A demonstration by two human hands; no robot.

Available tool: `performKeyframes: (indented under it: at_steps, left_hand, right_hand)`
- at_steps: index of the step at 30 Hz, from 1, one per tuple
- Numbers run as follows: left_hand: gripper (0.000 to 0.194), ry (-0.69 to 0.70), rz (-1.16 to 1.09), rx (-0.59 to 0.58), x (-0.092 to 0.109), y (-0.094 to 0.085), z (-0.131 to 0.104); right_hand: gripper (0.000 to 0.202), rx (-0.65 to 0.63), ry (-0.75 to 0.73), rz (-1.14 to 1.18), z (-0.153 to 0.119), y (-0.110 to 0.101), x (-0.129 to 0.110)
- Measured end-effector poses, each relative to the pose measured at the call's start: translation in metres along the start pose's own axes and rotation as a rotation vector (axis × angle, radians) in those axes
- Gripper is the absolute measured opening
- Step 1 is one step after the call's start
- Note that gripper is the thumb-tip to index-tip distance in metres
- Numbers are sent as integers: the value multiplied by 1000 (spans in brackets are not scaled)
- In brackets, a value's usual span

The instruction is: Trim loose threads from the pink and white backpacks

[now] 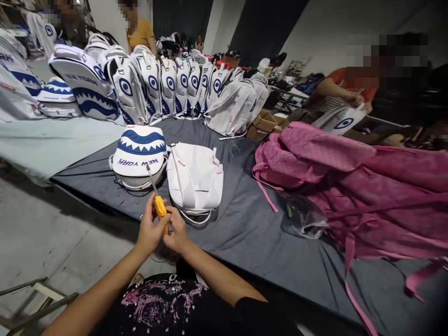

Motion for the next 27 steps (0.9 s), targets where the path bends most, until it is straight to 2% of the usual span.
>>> performKeyframes:
  at_steps: [2, 4, 6, 9, 10, 12, 13, 15, 17, 20, 22, 24, 25, 27]
  left_hand:
    - [81, 30, 25, -46, 13, 43, -2]
    - [72, 103, -8, -189, 20, 86, 1]
    - [68, 186, 54, -260, 18, 126, 10]
    - [72, 241, 423, -164, -7, 182, 36]
    - [78, 231, 568, -184, -20, 202, 45]
    - [93, 154, 839, -353, -49, 242, 61]
    - [101, 95, 948, -451, -63, 259, 66]
    - [110, -21, 1095, -561, -87, 282, 70]
    - [106, -83, 1141, -596, -101, 289, 63]
    - [103, -96, 1156, -662, -108, 274, 32]
    - [103, -114, 1165, -718, -105, 253, 4]
    - [103, -146, 1186, -806, -99, 225, -24]
    - [101, -149, 1197, -855, -95, 209, -36]
    - [97, -118, 1209, -953, -87, 173, -51]
  right_hand:
    - [20, 39, 148, 53, -3, -33, 7]
    - [21, 102, 336, 85, 11, -80, 21]
    - [26, 181, 478, 99, 36, -143, 38]
    - [32, 325, 589, 57, 77, -251, 70]
    - [35, 349, 636, 25, 88, -282, 83]
    - [42, 262, 785, -25, 100, -324, 113]
    - [44, 162, 861, -42, 101, -335, 128]
    - [48, -67, 935, -93, 94, -340, 156]
    - [52, -203, 890, -204, 77, -334, 176]
    - [60, -268, 780, -422, 43, -327, 191]
    - [64, -305, 782, -498, 22, -333, 193]
    - [65, -293, 830, -466, 13, -349, 192]
    - [65, -254, 864, -415, 17, -361, 191]
    - [65, -154, 932, -285, 40, -391, 192]
Point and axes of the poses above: each hand's wrist, its own z-axis towards the middle knuckle, its own y-axis out of the palm, x = y × z, the point moved 2 cm from there along z, towards the middle knuckle, and after that the axes turned 10 degrees about x, right-handed, at the moved point
